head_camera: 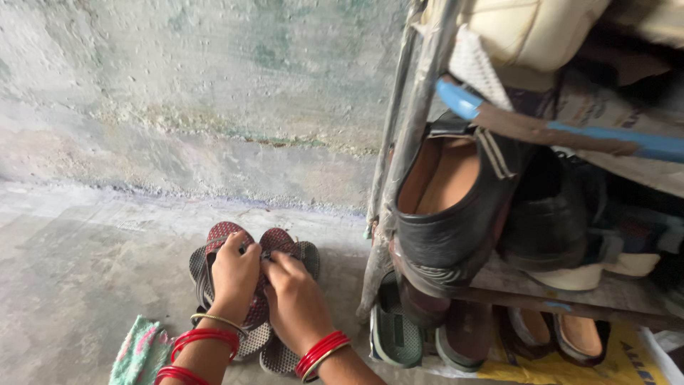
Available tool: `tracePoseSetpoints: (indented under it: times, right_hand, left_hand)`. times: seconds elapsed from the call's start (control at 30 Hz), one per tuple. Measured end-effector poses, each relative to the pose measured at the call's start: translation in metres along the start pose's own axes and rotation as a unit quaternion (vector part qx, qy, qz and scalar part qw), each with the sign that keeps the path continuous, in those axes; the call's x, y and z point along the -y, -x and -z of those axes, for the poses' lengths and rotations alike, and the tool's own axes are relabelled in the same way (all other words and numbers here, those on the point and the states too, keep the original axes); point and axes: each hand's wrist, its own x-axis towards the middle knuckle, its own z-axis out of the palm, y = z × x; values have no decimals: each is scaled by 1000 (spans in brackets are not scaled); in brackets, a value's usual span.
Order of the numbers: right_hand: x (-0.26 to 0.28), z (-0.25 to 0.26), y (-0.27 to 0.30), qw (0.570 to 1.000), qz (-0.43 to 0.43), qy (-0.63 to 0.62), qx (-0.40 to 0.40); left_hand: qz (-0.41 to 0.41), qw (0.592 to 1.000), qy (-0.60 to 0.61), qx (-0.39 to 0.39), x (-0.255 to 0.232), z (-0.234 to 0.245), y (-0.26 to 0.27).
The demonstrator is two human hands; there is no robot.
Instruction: The person picks up several pairs of shoes from a metal shoe rack, including sandals, sneakers, and boots, and places them on the floor. The person handles each pair one at a time, turning them over and setting them down near the rack.
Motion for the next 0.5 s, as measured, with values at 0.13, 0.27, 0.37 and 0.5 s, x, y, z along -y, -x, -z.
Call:
tracePoseSetpoints:
  times: [0.13, 0.27, 0.37, 0.5]
  right_hand:
    - [24, 38, -31, 994, 37, -17, -96]
    - [53, 82, -52, 985, 63, -36, -157]
    - [78, 119, -61, 975, 99, -32, -196]
    - [115, 163, -66, 959, 117, -68, -249]
  left_hand:
    - [-42, 997, 65, -15, -65, 10, 1]
    - [-82, 981, 176, -23, -139, 28, 11]
    - [-144, 957, 250, -36, -195, 44, 24]
    - [-219, 914, 341, -33, -265, 63, 50]
